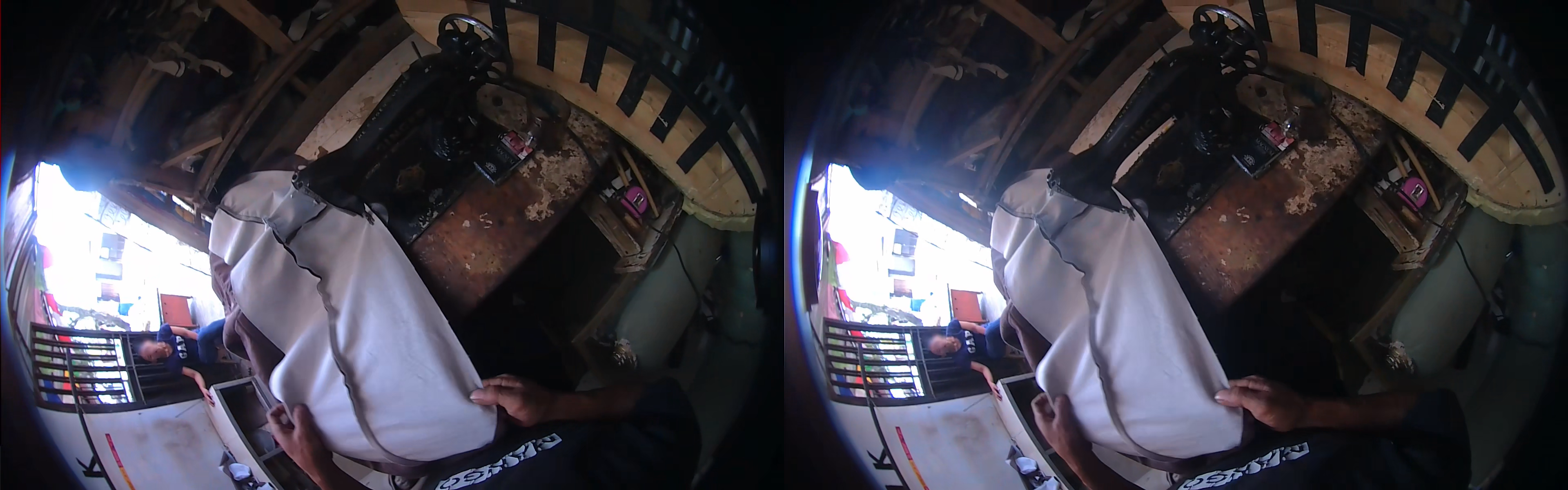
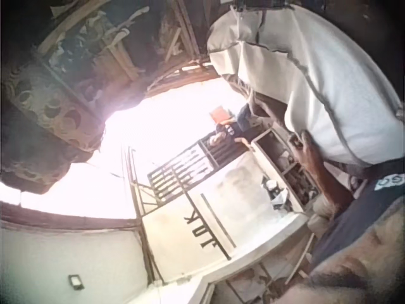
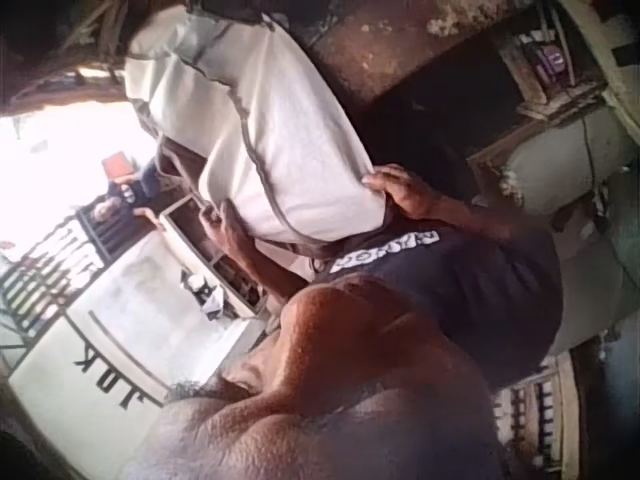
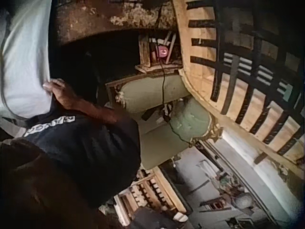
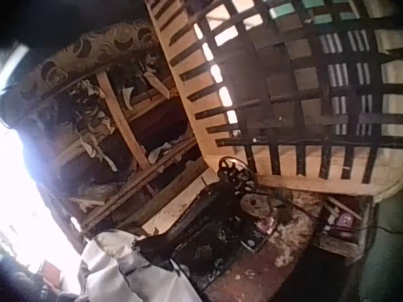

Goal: The person unfolds and positions a fabric cover onto a sewing machine table, then feeds the fabric through the sewing machine to stitch the edges together.

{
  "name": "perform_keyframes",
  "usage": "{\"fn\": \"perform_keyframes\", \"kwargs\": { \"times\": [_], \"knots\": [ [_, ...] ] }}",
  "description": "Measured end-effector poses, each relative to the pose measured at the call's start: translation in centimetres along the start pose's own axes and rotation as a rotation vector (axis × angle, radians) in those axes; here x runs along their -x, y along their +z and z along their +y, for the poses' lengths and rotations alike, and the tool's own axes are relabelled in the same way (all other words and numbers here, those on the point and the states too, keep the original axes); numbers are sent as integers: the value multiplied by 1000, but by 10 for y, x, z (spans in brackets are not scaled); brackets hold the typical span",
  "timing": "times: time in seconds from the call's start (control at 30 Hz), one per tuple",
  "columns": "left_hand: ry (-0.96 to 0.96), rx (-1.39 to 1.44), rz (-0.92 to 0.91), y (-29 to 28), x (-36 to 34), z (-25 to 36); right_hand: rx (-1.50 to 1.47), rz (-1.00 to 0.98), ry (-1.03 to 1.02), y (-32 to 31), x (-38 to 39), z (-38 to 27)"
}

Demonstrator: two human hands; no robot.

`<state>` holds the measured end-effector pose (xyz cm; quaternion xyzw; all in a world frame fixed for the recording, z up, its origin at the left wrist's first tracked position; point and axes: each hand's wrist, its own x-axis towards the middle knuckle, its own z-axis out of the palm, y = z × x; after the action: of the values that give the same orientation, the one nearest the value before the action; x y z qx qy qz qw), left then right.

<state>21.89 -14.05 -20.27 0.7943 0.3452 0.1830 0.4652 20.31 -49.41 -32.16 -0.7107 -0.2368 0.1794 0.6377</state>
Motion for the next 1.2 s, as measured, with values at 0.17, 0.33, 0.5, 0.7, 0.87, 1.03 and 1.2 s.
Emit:
{"fn": "perform_keyframes", "kwargs": {
  "times": [0.17,0.33,0.5,0.7,0.87,1.03,1.2],
  "knots": [
    [-105,-3,-102,3,12,-45,-618,-207,683,-2,-16,31],
    [-102,122,-127,4,12,-55,-421,54,327,12,-49,45],
    [-34,116,-81,17,4,-51,-670,-99,454,32,-69,67],
    [30,79,-46,28,-18,-82,-425,-202,412,12,-79,75],
    [77,67,-73,33,-36,-98,-567,-72,299,25,-56,42],
    [82,95,-102,32,-33,-98,-660,75,420,39,-53,125],
    [145,-37,69,-6,-47,-121,-592,60,406,51,-41,131]
  ]
}}
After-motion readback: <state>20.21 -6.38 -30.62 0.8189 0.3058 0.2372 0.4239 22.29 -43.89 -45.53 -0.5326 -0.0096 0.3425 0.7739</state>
